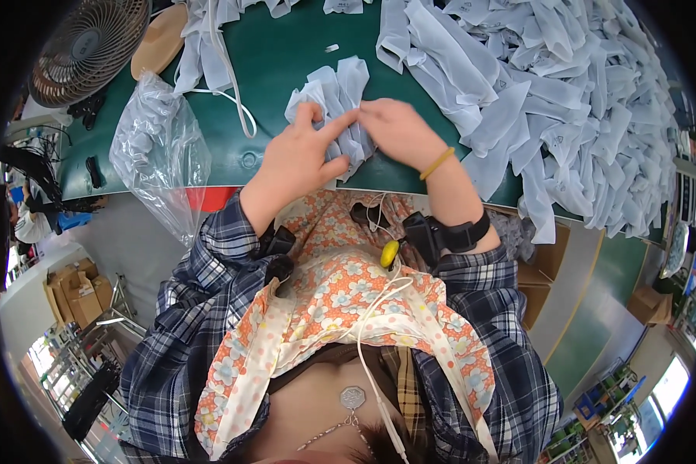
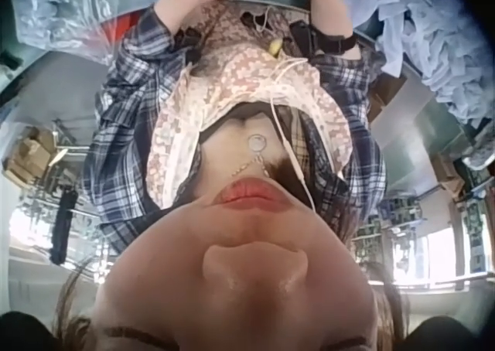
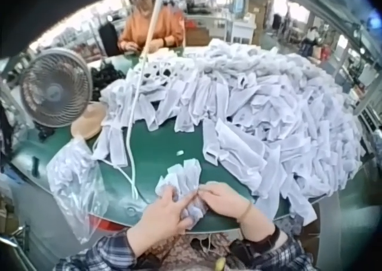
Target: The person picks up a plastic bag, opens it, and places it on the table. They then pick up and fold white foam sleeves one at a time, place the stack into the plastic bag, and put the filled bag into a cardboard box.
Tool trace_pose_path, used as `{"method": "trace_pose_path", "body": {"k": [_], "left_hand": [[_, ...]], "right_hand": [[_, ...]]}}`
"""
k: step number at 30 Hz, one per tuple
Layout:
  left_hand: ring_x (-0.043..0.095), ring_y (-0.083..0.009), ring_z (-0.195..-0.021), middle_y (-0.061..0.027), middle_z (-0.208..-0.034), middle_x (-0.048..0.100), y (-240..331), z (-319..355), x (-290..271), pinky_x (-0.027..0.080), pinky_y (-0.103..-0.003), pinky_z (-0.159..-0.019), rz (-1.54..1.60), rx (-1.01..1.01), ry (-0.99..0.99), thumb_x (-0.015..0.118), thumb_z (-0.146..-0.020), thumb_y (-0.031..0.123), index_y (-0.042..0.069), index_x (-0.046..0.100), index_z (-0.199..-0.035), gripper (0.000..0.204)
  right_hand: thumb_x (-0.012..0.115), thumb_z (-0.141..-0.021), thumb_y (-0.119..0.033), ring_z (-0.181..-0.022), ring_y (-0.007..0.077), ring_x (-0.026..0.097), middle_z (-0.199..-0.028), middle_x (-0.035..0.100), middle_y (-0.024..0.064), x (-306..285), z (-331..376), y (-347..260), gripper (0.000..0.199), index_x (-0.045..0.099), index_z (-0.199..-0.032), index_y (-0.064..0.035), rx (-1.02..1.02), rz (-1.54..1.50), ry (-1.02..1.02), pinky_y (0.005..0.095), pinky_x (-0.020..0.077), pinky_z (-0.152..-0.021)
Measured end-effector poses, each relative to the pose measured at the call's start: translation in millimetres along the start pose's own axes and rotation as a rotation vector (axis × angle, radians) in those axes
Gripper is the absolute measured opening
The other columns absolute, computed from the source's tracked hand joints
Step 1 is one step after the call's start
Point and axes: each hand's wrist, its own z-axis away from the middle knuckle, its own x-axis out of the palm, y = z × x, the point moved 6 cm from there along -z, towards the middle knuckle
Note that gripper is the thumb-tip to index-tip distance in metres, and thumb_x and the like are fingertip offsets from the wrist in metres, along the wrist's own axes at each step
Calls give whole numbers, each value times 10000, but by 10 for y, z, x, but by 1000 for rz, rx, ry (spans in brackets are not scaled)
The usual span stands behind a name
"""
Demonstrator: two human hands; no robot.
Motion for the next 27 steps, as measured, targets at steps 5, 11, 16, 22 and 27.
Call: {"method": "trace_pose_path", "body": {"k": [5, 11, 16, 22, 27], "left_hand": [[575, -304, -662, -124, -963, 440, 12, 3, 3, 506, -385, -581, -23, 6, -10, 649, -661, 304, 280, 534, -1194, 546], [567, -295, -651, -117, -946, 439, 14, 15, 28, 500, -382, -565, -15, 7, 21, 651, -660, 305, 282, 539, -1187, 539], [560, -286, -657, -109, -935, 435, 10, 16, 17, 499, -380, -565, -6, 22, 42, 654, -661, 307, 278, 542, -1183, 535], [560, -282, -676, -106, -931, 432, 5, 12, 14, 499, -372, -578, -2, 16, 36, 657, -662, 306, 271, 543, -1185, 536], [559, -286, -675, -106, -930, 430, 7, 2, 8, 498, -370, -587, 8, 32, 50, 657, -659, 299, 267, 543, -1186, 540]], "right_hand": [[587, -802, -190, -643, 256, 552, -703, 573, 109, -497, -175, -238, 208, 627, -931, -32, 31, 513, 592, 333, 452, -612], [535, -846, -203, -741, 185, 562, -831, 605, 77, -829, -127, -567, 208, 602, -895, -12, -485, 599, 901, 281, 447, -684], [524, -862, -219, -843, 166, 555, -912, 601, 96, -943, 8, -613, 246, 569, -956, 4, -124, -342, 599, 293, 439, -740], [568, -821, -211, -888, 236, 575, -938, 607, 156, -452, -116, -49, 313, 552, -1017, 33, 166, 245, 223, 312, 446, -789], [632, -746, -211, -931, 331, 571, -969, 599, 202, -351, 162, -67, 403, 560, -1056, 36, 101, 618, 275, 358, 441, -828]]}}
